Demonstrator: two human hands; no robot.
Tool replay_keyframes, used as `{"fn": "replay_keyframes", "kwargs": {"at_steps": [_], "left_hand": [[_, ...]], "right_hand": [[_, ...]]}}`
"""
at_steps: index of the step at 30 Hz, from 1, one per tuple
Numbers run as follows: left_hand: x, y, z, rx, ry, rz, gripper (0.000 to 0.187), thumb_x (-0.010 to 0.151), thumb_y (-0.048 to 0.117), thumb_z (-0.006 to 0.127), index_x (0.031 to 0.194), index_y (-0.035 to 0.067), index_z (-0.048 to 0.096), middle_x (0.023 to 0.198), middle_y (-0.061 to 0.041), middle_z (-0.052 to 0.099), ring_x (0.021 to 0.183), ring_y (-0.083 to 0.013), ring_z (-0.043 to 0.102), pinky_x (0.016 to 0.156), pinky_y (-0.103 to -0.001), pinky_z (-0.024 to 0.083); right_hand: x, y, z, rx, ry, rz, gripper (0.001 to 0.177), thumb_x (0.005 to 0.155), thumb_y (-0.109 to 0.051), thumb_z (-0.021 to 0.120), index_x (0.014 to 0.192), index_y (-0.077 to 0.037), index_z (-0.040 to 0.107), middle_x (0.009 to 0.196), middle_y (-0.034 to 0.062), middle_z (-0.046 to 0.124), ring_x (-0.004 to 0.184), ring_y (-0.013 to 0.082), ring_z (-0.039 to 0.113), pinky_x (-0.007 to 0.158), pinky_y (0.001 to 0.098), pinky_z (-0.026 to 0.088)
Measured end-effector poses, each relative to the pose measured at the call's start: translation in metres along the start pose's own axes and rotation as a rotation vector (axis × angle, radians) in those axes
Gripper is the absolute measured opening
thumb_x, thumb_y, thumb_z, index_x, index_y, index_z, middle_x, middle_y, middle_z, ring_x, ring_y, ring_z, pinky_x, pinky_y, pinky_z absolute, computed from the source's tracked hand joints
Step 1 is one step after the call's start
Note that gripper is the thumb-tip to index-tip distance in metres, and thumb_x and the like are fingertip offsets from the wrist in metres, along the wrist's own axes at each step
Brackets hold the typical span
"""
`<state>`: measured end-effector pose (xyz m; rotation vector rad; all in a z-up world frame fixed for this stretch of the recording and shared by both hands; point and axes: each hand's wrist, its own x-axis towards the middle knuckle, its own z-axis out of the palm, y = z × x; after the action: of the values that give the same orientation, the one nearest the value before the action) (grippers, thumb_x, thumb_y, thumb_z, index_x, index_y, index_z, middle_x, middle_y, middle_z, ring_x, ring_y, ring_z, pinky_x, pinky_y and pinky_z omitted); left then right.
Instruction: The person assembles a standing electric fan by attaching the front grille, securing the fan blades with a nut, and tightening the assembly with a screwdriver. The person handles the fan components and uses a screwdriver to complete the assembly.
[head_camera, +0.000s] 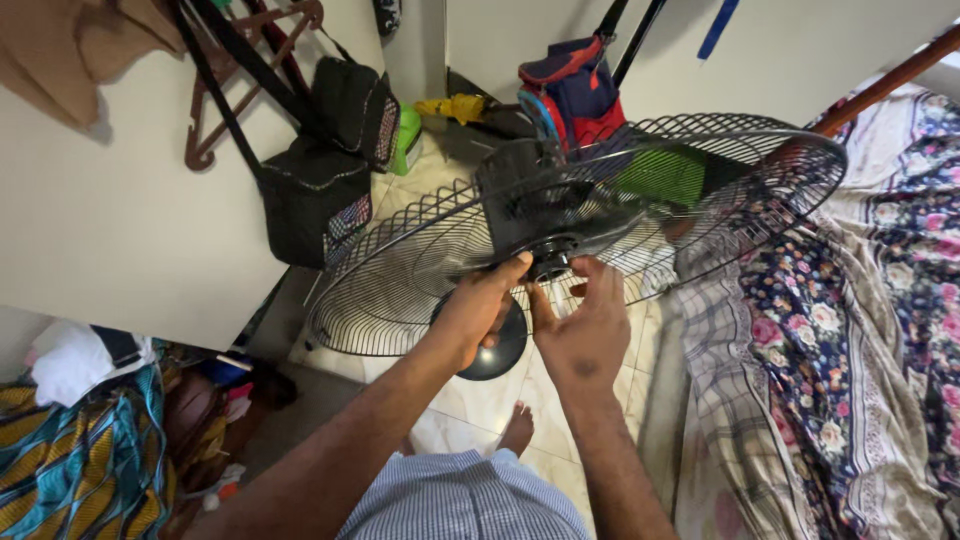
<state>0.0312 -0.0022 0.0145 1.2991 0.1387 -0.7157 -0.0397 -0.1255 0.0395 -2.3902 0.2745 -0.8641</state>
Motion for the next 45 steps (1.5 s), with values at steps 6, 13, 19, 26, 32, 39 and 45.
{"fn": "replay_keyframes", "kwargs": {"at_steps": [6, 13, 19, 26, 32, 39, 45], "left_hand": [[0.000, 0.008, 0.002, -0.030, 0.027, -0.083, 0.046, 0.090, 0.059, 0.066, 0.077, 0.016, 0.055, 0.052, 0.011, 0.028, 0.040, -0.0051, 0.022, 0.037, -0.029, 0.017], [0.001, 0.008, 0.005, -0.059, 0.013, -0.047, 0.042, 0.088, 0.057, 0.066, 0.086, 0.015, 0.066, 0.051, 0.011, 0.028, 0.039, -0.0049, 0.022, 0.037, -0.028, 0.018], [0.002, 0.002, 0.008, -0.052, 0.002, -0.013, 0.042, 0.090, 0.055, 0.066, 0.088, 0.013, 0.065, 0.051, 0.010, 0.031, 0.039, -0.0057, 0.024, 0.037, -0.029, 0.020], [0.000, 0.005, 0.011, -0.061, 0.038, -0.046, 0.040, 0.088, 0.054, 0.066, 0.089, 0.014, 0.067, 0.052, 0.011, 0.031, 0.039, -0.0042, 0.023, 0.037, -0.027, 0.019], [-0.003, 0.005, 0.012, -0.068, 0.036, -0.017, 0.042, 0.088, 0.054, 0.067, 0.092, 0.012, 0.067, 0.052, 0.010, 0.034, 0.040, -0.0048, 0.027, 0.037, -0.028, 0.020], [-0.003, 0.003, 0.013, -0.091, 0.033, -0.016, 0.039, 0.088, 0.052, 0.068, 0.092, 0.013, 0.065, 0.054, 0.011, 0.034, 0.040, -0.0046, 0.027, 0.038, -0.028, 0.020], [0.000, -0.001, 0.011, -0.095, 0.053, -0.016, 0.040, 0.088, 0.053, 0.069, 0.086, 0.014, 0.063, 0.053, 0.010, 0.034, 0.040, -0.0052, 0.025, 0.038, -0.029, 0.018]], "right_hand": [[0.008, -0.001, -0.001, -0.046, -0.004, 0.038, 0.044, 0.079, -0.036, 0.087, 0.104, -0.007, 0.066, 0.097, 0.0098, 0.068, 0.080, 0.0273, 0.067, 0.066, 0.0407, 0.052], [0.009, 0.005, 0.001, 0.111, -0.151, 0.292, 0.035, 0.097, -0.041, 0.074, 0.098, -0.007, 0.065, 0.095, 0.0069, 0.066, 0.078, 0.0210, 0.068, 0.065, 0.0358, 0.054], [0.003, 0.002, 0.002, 0.149, 0.069, -0.016, 0.036, 0.098, -0.030, 0.072, 0.118, -0.004, 0.058, 0.100, 0.0103, 0.064, 0.082, 0.0209, 0.065, 0.066, 0.0338, 0.052], [0.011, 0.020, 0.009, 0.136, -0.035, 0.303, 0.024, 0.100, -0.031, 0.070, 0.108, -0.009, 0.065, 0.084, 0.0023, 0.072, 0.072, 0.0154, 0.071, 0.067, 0.0306, 0.053], [0.014, 0.029, 0.009, 0.562, -0.028, 0.372, 0.028, 0.099, -0.033, 0.063, 0.112, -0.007, 0.060, 0.092, 0.0070, 0.071, 0.075, 0.0177, 0.063, 0.068, 0.0316, 0.051], [-0.001, 0.000, -0.008, 0.058, 0.147, -0.225, 0.020, 0.096, -0.019, 0.070, 0.109, -0.006, 0.065, 0.115, 0.0166, 0.061, 0.101, 0.0310, 0.062, 0.079, 0.0376, 0.052], [0.012, 0.007, -0.011, 0.154, 0.038, 0.036, 0.041, 0.078, -0.023, 0.087, 0.107, -0.006, 0.063, 0.100, 0.0098, 0.065, 0.084, 0.0261, 0.065, 0.073, 0.0377, 0.052]]}}
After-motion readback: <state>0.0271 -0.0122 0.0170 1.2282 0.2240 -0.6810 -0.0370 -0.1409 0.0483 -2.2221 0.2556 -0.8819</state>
